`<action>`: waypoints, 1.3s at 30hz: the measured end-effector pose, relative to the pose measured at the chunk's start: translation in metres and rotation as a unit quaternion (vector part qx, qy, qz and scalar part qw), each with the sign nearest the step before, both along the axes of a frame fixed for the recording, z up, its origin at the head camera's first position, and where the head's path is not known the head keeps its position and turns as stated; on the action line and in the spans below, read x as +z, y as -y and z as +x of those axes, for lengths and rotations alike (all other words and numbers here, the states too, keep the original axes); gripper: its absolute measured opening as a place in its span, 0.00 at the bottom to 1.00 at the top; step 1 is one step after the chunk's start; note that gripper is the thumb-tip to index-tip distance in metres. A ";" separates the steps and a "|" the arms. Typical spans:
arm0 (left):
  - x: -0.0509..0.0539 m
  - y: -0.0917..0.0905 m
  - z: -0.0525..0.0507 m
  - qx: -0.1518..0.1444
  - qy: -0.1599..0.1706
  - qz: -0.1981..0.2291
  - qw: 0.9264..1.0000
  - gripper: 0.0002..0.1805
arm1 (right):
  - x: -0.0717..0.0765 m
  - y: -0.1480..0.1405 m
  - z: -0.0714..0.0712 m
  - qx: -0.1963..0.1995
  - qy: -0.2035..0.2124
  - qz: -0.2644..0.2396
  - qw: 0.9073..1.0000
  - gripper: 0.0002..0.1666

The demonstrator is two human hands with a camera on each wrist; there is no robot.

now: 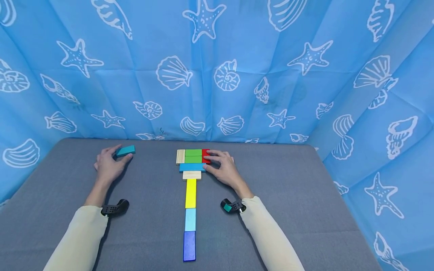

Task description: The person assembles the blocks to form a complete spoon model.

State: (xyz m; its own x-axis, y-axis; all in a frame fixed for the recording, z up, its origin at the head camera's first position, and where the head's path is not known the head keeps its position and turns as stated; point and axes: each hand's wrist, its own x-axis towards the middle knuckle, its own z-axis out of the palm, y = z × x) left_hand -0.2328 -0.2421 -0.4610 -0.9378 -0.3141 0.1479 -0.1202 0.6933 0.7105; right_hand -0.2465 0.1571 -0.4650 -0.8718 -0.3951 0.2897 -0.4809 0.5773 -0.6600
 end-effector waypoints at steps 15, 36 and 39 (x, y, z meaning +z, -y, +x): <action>-0.005 -0.005 0.000 0.018 -0.017 -0.024 0.999 0.29 | -0.002 -0.001 -0.001 0.001 -0.002 -0.002 1.000 0.24; -0.006 -0.006 0.002 0.017 -0.029 -0.017 0.999 0.25 | -0.003 0.000 -0.001 -0.003 0.002 0.001 1.000 0.24; -0.006 -0.007 0.002 0.018 -0.030 -0.018 0.999 0.24 | -0.002 0.000 -0.001 -0.002 0.001 -0.001 1.000 0.24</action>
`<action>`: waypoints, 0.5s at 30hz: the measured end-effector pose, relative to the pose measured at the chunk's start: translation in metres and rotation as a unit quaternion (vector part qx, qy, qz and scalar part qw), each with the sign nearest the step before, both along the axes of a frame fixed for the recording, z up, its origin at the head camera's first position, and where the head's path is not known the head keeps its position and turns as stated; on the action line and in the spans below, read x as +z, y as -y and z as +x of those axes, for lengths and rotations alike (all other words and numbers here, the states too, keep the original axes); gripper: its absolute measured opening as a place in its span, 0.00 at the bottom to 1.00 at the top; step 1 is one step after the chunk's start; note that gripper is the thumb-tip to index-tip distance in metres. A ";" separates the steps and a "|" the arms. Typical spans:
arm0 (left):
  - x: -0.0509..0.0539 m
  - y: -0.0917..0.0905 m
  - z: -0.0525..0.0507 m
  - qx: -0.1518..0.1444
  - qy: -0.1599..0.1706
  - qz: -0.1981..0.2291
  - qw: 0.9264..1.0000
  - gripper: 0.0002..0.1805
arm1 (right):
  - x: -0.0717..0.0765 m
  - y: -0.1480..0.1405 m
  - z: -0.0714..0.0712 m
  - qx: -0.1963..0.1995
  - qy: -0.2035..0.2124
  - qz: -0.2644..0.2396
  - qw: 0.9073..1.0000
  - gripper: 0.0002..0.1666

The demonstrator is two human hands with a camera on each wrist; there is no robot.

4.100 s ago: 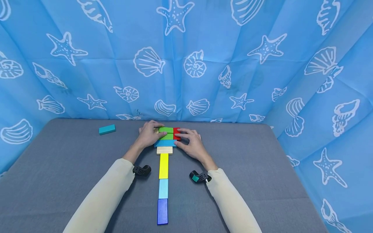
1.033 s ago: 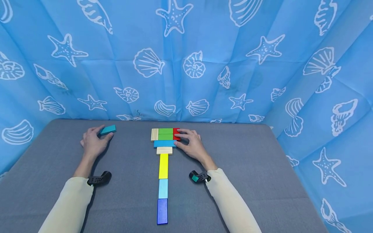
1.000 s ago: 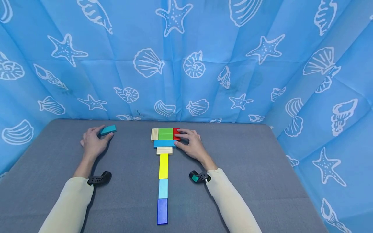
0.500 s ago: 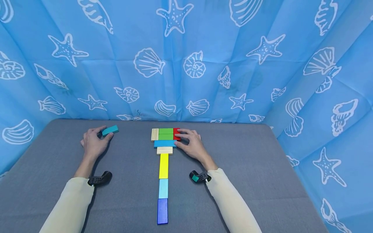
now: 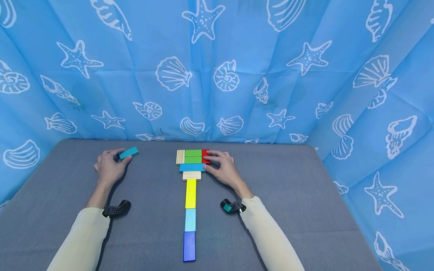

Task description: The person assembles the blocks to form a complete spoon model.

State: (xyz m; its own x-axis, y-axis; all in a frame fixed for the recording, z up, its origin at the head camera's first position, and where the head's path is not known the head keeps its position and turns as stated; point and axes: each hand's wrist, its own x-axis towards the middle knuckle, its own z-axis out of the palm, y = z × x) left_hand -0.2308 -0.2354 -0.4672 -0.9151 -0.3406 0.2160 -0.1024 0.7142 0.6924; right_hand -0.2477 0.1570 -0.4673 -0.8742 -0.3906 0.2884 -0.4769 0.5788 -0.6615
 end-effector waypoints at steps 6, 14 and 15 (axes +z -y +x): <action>0.000 -0.001 0.000 0.000 -0.005 0.002 1.000 0.24 | 0.001 0.000 0.000 0.000 -0.002 0.000 1.000 0.24; 0.002 0.001 0.002 -0.010 -0.006 0.014 1.000 0.24 | 0.001 0.000 0.001 0.000 0.001 0.002 1.000 0.24; 0.003 0.001 0.002 -0.013 -0.006 0.017 1.000 0.24 | 0.001 0.000 0.000 -0.002 0.001 0.002 1.000 0.24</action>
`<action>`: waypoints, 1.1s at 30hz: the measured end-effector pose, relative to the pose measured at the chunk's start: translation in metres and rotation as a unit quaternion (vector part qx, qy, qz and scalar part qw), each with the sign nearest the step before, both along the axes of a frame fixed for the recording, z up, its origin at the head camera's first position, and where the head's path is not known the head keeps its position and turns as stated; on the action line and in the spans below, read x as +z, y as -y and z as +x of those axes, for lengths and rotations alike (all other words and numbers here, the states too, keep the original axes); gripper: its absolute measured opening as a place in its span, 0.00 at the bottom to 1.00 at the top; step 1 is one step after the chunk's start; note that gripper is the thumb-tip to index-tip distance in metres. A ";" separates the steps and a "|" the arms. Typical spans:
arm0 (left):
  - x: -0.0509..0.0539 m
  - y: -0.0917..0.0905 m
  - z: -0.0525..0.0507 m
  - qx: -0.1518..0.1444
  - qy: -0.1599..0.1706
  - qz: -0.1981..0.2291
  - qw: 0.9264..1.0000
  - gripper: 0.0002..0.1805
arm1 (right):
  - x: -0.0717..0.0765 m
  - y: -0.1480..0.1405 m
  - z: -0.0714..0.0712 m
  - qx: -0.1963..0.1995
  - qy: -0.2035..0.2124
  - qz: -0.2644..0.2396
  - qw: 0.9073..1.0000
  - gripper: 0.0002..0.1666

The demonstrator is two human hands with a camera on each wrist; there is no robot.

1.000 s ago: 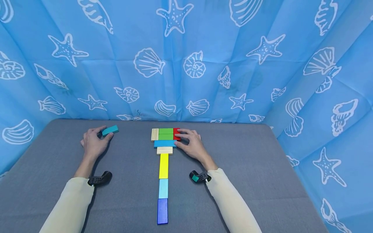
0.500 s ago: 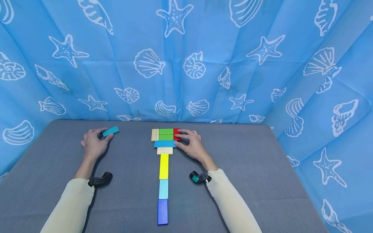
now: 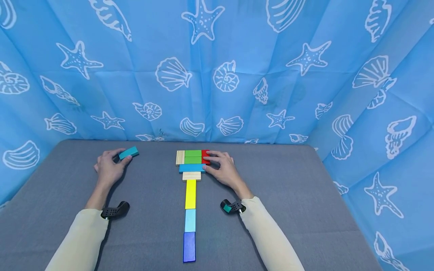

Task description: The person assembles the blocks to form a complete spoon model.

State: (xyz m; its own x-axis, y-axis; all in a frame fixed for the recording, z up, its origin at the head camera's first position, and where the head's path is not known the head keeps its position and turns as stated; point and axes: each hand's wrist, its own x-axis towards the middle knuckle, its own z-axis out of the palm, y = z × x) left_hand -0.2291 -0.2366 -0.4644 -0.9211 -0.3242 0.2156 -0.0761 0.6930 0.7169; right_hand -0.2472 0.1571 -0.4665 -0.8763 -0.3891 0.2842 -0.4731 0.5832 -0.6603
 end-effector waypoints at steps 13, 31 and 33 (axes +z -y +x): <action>0.008 -0.007 -0.002 -0.031 0.014 0.010 0.999 0.25 | -0.001 -0.001 0.000 -0.002 0.005 0.003 1.000 0.24; 0.031 -0.062 -0.015 -0.123 -0.014 0.034 0.992 0.25 | 0.000 0.001 0.000 0.000 -0.003 0.001 1.000 0.24; 0.034 -0.070 -0.017 -0.133 -0.015 0.031 0.991 0.25 | 0.000 0.000 0.000 -0.001 -0.001 -0.001 1.000 0.24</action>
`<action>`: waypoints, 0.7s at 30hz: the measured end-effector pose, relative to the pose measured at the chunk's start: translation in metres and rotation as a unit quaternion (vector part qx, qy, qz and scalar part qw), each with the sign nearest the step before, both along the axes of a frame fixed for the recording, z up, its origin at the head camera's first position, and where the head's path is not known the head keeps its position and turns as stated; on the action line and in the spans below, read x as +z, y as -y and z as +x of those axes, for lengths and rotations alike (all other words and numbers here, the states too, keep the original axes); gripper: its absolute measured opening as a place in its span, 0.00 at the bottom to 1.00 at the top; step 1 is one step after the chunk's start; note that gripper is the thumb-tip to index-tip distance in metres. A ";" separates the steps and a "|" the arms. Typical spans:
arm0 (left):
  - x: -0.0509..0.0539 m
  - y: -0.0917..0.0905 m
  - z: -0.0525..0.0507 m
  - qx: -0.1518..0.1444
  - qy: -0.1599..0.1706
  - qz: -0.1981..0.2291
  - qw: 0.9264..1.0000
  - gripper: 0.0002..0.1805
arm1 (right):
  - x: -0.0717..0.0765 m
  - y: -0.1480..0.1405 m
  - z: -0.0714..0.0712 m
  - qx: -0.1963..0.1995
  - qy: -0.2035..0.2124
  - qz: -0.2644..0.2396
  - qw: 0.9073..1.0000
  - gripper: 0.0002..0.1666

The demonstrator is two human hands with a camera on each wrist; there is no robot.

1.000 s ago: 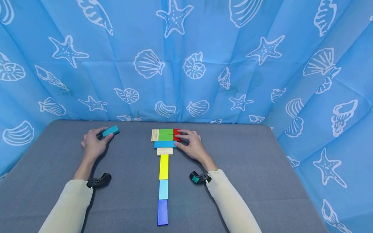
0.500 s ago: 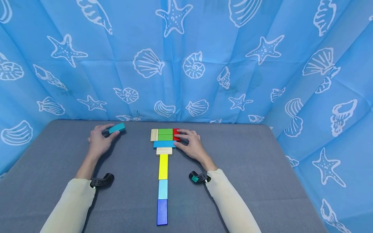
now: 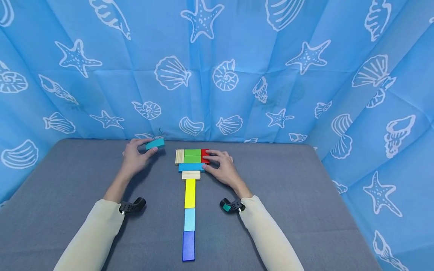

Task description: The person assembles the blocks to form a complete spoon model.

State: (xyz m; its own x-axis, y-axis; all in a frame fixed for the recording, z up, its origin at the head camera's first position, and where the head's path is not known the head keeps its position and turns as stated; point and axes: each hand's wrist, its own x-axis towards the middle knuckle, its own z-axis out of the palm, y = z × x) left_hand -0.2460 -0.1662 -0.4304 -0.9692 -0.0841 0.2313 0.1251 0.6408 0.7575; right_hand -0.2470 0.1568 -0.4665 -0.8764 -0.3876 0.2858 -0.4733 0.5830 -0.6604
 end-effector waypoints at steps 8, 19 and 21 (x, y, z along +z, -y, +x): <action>0.011 -0.038 -0.008 -0.036 0.000 -0.011 0.999 0.24 | 0.000 -0.001 -0.001 0.000 0.004 0.002 1.000 0.24; 0.016 -0.081 -0.023 -0.065 0.021 -0.024 0.997 0.23 | -0.001 -0.001 -0.001 -0.001 0.010 0.007 1.000 0.24; 0.015 -0.086 -0.026 -0.062 0.032 -0.034 0.997 0.23 | -0.001 -0.001 -0.001 0.000 0.011 0.008 1.000 0.24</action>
State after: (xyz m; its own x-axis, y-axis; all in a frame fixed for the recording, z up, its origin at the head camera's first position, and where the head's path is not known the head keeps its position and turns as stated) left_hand -0.2722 -0.0804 -0.4159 -0.9843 0.0502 0.1690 0.1583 0.6737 0.7218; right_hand -0.2482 0.1579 -0.4675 -0.8825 -0.3913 0.2609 -0.4588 0.5939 -0.6609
